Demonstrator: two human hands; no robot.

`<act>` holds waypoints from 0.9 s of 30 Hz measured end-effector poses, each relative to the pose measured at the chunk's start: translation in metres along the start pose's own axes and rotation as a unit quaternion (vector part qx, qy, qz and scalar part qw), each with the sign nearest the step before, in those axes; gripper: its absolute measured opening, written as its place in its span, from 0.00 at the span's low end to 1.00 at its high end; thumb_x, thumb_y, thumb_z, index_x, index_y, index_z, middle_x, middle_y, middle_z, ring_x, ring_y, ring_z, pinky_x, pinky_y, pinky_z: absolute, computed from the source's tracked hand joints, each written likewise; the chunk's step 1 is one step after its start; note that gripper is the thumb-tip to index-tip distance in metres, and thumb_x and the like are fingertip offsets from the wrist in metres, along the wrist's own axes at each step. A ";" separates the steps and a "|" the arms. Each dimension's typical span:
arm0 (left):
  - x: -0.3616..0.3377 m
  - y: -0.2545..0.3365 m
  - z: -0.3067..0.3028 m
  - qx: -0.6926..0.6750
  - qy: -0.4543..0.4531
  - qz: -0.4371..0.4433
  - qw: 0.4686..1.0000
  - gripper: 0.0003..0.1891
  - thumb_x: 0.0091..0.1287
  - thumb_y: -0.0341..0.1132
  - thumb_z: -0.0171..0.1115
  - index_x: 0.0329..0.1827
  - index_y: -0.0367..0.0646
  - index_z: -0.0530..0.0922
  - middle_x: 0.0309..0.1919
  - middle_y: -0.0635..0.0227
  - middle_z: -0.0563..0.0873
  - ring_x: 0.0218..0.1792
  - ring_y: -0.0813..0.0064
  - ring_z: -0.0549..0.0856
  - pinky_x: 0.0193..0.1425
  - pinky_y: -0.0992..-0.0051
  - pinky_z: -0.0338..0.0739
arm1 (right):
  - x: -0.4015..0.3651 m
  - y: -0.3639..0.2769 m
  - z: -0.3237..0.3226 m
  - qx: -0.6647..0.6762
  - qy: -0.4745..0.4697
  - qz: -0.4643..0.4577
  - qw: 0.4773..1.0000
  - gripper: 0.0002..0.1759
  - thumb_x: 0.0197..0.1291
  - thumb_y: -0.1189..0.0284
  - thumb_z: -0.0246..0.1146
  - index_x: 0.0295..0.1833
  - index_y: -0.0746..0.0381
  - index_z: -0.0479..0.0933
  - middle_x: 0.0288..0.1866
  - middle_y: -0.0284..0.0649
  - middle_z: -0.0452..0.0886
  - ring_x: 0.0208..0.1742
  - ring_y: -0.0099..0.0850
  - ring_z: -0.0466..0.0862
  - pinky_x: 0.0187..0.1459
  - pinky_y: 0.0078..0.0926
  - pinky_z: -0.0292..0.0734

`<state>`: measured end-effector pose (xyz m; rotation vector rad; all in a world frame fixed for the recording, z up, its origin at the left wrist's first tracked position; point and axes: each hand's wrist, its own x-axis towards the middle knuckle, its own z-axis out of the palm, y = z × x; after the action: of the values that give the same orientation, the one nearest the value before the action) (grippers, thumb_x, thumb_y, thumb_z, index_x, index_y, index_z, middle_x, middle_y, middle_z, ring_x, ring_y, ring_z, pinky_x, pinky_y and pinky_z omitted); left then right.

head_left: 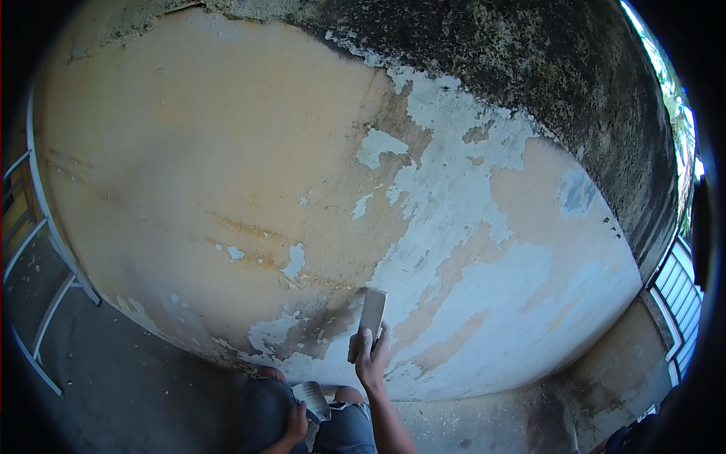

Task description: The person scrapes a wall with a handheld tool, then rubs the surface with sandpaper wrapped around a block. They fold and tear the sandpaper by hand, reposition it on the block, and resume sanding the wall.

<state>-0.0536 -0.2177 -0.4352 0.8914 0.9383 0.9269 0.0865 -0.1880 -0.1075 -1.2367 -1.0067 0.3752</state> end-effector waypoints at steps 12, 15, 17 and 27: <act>-0.006 0.021 0.002 0.048 -0.020 0.008 0.999 0.22 0.78 0.46 0.47 0.49 0.30 0.75 0.36 0.58 0.80 0.33 0.68 0.82 0.34 0.70 0.78 | 0.039 -0.050 0.035 0.008 0.061 -0.087 0.994 0.14 0.79 0.61 0.47 0.51 0.62 0.63 0.18 0.32 0.66 0.11 0.20 0.65 0.13 0.20 0.60; 0.010 -0.009 0.001 0.009 -0.014 -0.011 1.000 0.21 0.78 0.45 0.47 0.49 0.30 0.74 0.36 0.57 0.80 0.34 0.68 0.82 0.34 0.70 0.79 | 0.000 0.000 0.036 0.016 0.057 -0.040 0.997 0.13 0.78 0.62 0.47 0.51 0.62 0.63 0.18 0.32 0.66 0.11 0.20 0.66 0.13 0.20 0.61; 0.019 -0.042 -0.005 0.033 -0.003 0.034 0.999 0.21 0.79 0.45 0.47 0.49 0.31 0.74 0.36 0.58 0.79 0.34 0.68 0.82 0.33 0.70 0.78 | 0.001 -0.009 0.036 0.019 0.066 -0.037 0.997 0.13 0.79 0.61 0.46 0.50 0.62 0.63 0.18 0.32 0.67 0.12 0.20 0.66 0.13 0.20 0.62; -0.006 0.014 0.008 0.016 0.012 0.003 1.000 0.21 0.78 0.46 0.47 0.48 0.33 0.75 0.34 0.62 0.79 0.32 0.71 0.80 0.31 0.72 0.77 | 0.002 -0.017 0.043 0.078 0.059 -0.001 0.995 0.13 0.78 0.61 0.48 0.49 0.61 0.64 0.19 0.31 0.67 0.12 0.20 0.66 0.13 0.20 0.60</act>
<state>-0.0512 -0.2202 -0.4178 0.9117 0.9738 0.9332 0.0491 -0.1664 -0.0912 -1.1037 -0.8599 0.3683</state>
